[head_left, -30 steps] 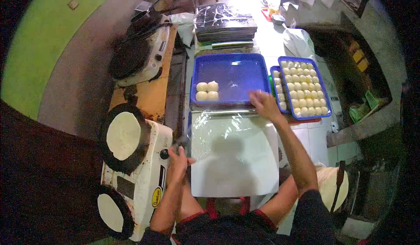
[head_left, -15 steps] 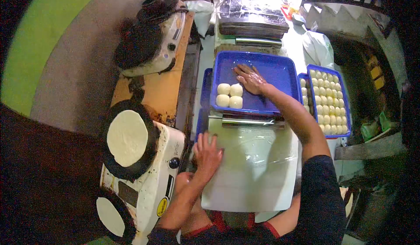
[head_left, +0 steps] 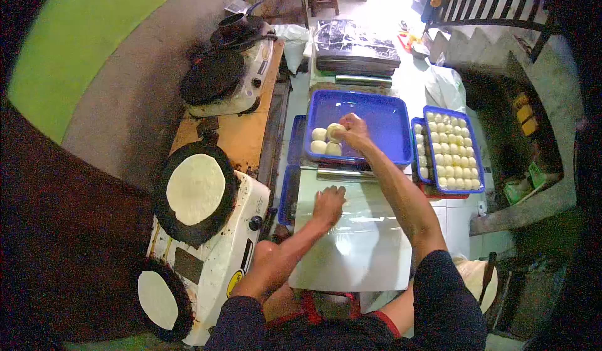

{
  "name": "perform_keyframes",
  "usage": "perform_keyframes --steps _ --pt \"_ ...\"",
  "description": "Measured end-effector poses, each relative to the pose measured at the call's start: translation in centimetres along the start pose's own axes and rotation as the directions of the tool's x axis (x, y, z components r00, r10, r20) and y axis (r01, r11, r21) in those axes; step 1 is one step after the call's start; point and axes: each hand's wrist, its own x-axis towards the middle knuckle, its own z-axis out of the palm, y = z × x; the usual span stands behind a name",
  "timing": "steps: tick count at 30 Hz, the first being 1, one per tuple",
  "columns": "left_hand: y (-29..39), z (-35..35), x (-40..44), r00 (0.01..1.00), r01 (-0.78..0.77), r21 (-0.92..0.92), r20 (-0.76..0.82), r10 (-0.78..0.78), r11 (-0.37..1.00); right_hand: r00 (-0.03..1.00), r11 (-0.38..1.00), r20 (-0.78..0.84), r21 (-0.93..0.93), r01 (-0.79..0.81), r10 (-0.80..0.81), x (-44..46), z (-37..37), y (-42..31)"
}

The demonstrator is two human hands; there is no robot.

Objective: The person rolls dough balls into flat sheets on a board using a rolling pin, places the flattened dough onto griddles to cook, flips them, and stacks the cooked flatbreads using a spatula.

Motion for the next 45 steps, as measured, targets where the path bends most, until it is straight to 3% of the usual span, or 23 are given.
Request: perform_keyframes --steps 3,5,6,7,8,11,14,17,18,21,22,25,29,30,33,37,38,40,41,42,44,45 --pt "-0.6 -0.5 1.4 0.973 -0.110 0.008 -0.205 0.109 0.994 0.991 0.944 -0.076 0.301 0.131 -0.113 -6.2 -2.9 0.1" --pt "-0.7 -2.2 2.5 0.991 -0.036 0.024 -0.129 0.038 0.999 0.994 0.969 0.099 0.244 0.019 -0.045 -11.6 -4.9 0.5" --pt "-0.3 -3.5 2.9 0.982 -0.031 0.043 -0.183 0.038 0.999 0.982 0.976 0.188 0.212 -0.048 0.008 -15.1 -5.7 0.5" --pt "0.1 -4.6 3.2 0.971 -0.023 0.060 -0.235 0.036 0.998 0.973 0.995 0.209 -0.041 -0.095 0.101 -19.1 -5.7 -0.9" --pt "0.6 -5.7 3.5 0.956 -0.064 0.068 -0.281 0.081 0.996 0.927 0.991 0.354 0.002 -0.137 0.127 -21.0 -5.0 2.5" --pt "2.7 -9.6 4.2 0.890 -0.206 0.079 -0.398 0.220 0.975 0.902 0.930 0.412 -0.365 0.031 0.131 -25.5 -2.0 8.4" --pt "6.0 -14.2 2.2 0.850 -0.298 0.008 -0.452 0.269 0.955 0.918 0.828 0.349 -0.447 0.339 -0.188 -25.6 0.5 12.5" --pt "7.1 -15.0 0.8 0.851 -0.296 0.040 -0.443 0.282 0.954 0.957 0.615 0.280 -0.743 0.263 -0.071 -27.4 4.0 8.9" --pt "7.3 -15.1 0.3 0.851 -0.300 0.074 -0.429 0.302 0.951 0.968 0.611 0.251 -0.764 0.209 -0.017 -27.7 5.3 8.5" --pt "7.6 -14.8 -1.6 0.907 -0.284 -0.006 -0.326 0.267 0.959 0.973 0.485 0.195 -0.844 0.231 -0.124 -28.4 6.5 7.8" --pt "7.6 -14.8 -2.4 0.881 -0.329 -0.008 -0.362 0.304 0.944 0.975 0.470 0.201 -0.854 0.223 -0.098 -28.1 6.8 8.0" --pt "7.4 -14.3 -3.5 0.870 -0.340 0.013 -0.376 0.320 0.940 0.967 0.513 0.253 -0.831 0.216 0.003 -27.3 6.1 7.1" --pt "7.2 -13.9 -4.7 0.881 -0.305 0.010 -0.377 0.286 0.952 0.963 0.481 0.242 -0.834 0.271 -0.122 -29.1 5.9 10.9" --pt "7.2 -14.3 -5.4 0.894 -0.320 -0.057 -0.348 0.281 0.946 0.951 0.579 0.298 -0.762 0.291 -0.085 -31.1 5.5 9.8" --pt "6.8 -13.2 -7.2 0.881 -0.334 -0.030 -0.365 0.301 0.942 0.959 0.545 0.251 -0.790 0.281 -0.131 -34.0 5.8 10.3" --pt "6.3 -11.4 -10.0 0.926 -0.278 -0.125 -0.297 0.232 0.952 0.906 0.707 0.420 -0.627 0.328 -0.047 -32.7 4.1 11.0" --pt "6.2 -11.0 -11.2 0.909 -0.314 -0.174 -0.340 0.242 0.933 0.886 0.753 0.461 -0.567 0.335 -0.047 -32.6 2.4 10.0" --pt "5.2 -9.4 -13.6 0.942 -0.295 -0.187 -0.220 0.253 0.937 0.937 0.888 0.343 -0.448 0.100 0.067 -33.0 -1.6 9.3" --pt "4.7 -8.1 -15.0 0.928 -0.321 -0.204 -0.263 0.263 0.925 0.974 0.871 0.223 -0.487 0.069 0.047 -32.9 -3.8 12.7" --pt "4.2 -6.5 -16.2 0.928 -0.322 -0.128 -0.240 0.285 0.938 0.924 0.436 0.378 -0.825 0.360 -0.049 -30.6 -6.8 20.6" --pt "3.5 -3.5 -18.5 0.940 -0.309 -0.058 -0.169 0.296 0.949 0.979 0.764 0.072 -0.615 0.193 -0.190 -29.8 -13.2 19.7" --pt "3.4 -2.4 -19.6 0.950 -0.295 -0.063 -0.130 0.285 0.953 0.964 0.877 -0.085 -0.441 0.191 -0.253 -29.4 -16.4 19.1"
